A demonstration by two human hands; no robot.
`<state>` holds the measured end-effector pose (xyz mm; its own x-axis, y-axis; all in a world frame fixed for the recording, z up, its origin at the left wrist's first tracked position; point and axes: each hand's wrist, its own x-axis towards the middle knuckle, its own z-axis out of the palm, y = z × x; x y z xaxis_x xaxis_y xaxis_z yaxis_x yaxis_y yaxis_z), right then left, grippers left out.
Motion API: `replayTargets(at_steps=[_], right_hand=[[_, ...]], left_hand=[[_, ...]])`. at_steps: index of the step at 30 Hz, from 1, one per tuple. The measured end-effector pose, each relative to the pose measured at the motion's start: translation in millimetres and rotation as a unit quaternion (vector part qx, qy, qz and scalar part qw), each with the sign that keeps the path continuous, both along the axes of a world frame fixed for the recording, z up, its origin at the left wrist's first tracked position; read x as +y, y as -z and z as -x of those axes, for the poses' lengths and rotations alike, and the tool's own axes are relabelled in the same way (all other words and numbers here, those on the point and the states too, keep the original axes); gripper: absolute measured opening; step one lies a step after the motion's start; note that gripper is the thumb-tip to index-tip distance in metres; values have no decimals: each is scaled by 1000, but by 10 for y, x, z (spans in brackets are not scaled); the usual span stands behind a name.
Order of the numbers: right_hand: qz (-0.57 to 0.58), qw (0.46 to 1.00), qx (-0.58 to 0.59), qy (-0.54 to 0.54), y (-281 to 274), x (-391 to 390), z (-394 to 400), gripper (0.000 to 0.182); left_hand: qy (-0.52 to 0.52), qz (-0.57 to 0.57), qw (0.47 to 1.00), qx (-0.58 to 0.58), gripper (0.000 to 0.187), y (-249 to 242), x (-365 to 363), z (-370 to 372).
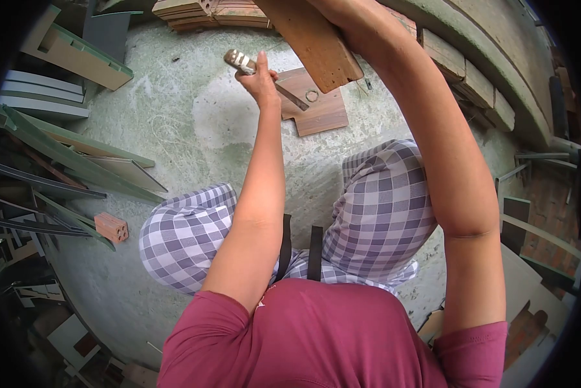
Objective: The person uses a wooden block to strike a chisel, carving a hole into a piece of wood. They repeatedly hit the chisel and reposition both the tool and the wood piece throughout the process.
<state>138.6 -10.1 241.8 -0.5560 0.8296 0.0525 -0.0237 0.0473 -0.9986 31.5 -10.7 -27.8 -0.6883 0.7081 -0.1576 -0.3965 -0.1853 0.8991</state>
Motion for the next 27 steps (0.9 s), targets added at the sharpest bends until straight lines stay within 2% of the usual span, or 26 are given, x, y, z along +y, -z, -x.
replayTargets(at_steps=[1, 3, 4, 6, 7, 9, 10, 11, 12, 13, 14, 15, 16, 17, 18, 19, 20, 21, 23, 25, 27], right_hand=[[1, 1000, 3, 2, 3, -7, -28, 62], [-33, 999, 20, -15, -63, -53, -101, 62], [-32, 999, 20, -13, -94, -56, -133, 62], [-35, 999, -7, -25, -127, -56, -169, 63], [-35, 999, -5, -25, -106, -25, -168, 63], [-88, 995, -46, 27, -49, 83, -154, 65], [-110, 986, -109, 68, -64, 118, -228, 68], [-108, 989, -69, -72, -367, -79, -514, 71], [-154, 982, -94, 62, -360, -199, -397, 74], [-180, 968, -83, 152, -282, -205, -430, 75], [-80, 994, -15, 65, -323, -71, -719, 79], [-119, 947, -153, 256, -12, 44, -998, 63], [-146, 943, -82, 288, -5, -112, -939, 54], [-207, 920, -144, 301, 70, -102, -1170, 67], [-174, 915, -128, 340, 140, -233, -1251, 65], [-148, 923, -111, 338, 210, -313, -1384, 71], [-151, 908, -154, 360, 279, -385, -1539, 73], [-191, 901, -159, 357, 353, -446, -1662, 59], [-169, 899, -160, 370, 449, -662, -1807, 61], [-136, 887, -154, 414, 491, -816, -1869, 63], [-112, 889, -149, 419, 524, -911, -1929, 64]], left_hand=[[23, -18, 1000, 11, 60, -51, 0, -50], [42, 37, 995, 86, 55, -304, -63, -186], [44, 38, 995, 86, 55, -283, -58, -242], [51, -69, 950, 301, 47, -235, -63, -312], [87, -32, 929, 360, 36, -155, -73, -323], [217, -41, 909, 355, 32, -247, -127, -425], [262, -29, 892, 368, 32, -313, -123, -520], [305, -15, 874, 379, 31, -362, -135, -637], [360, -18, 835, 415, 35, -356, -156, -782], [409, -17, 795, 448, 40, -352, -171, -920], [407, -67, 774, 479, 38, -406, -238, -1030], [404, -117, 748, 512, 36, -477, -314, -1119], [439, -123, 736, 501, 37, -522, -373, -1185], [476, -131, 720, 487, 38, -554, -427, -1240], [487, -148, 710, 487, 38, -505, -453, -1304], [498, -167, 698, 487, 38, -414, -483, -1360], [505, -192, 686, 487, 37, -340, -504, -1391], [501, -193, 690, 487, 37, -324, -515, -1394], [543, -222, 639, 497, 33, -312, -542, -1380], [567, -219, 630, 482, 26, -296, -493, -1377], [616, -218, 586, 479, 22, -295, -423, -1359]])
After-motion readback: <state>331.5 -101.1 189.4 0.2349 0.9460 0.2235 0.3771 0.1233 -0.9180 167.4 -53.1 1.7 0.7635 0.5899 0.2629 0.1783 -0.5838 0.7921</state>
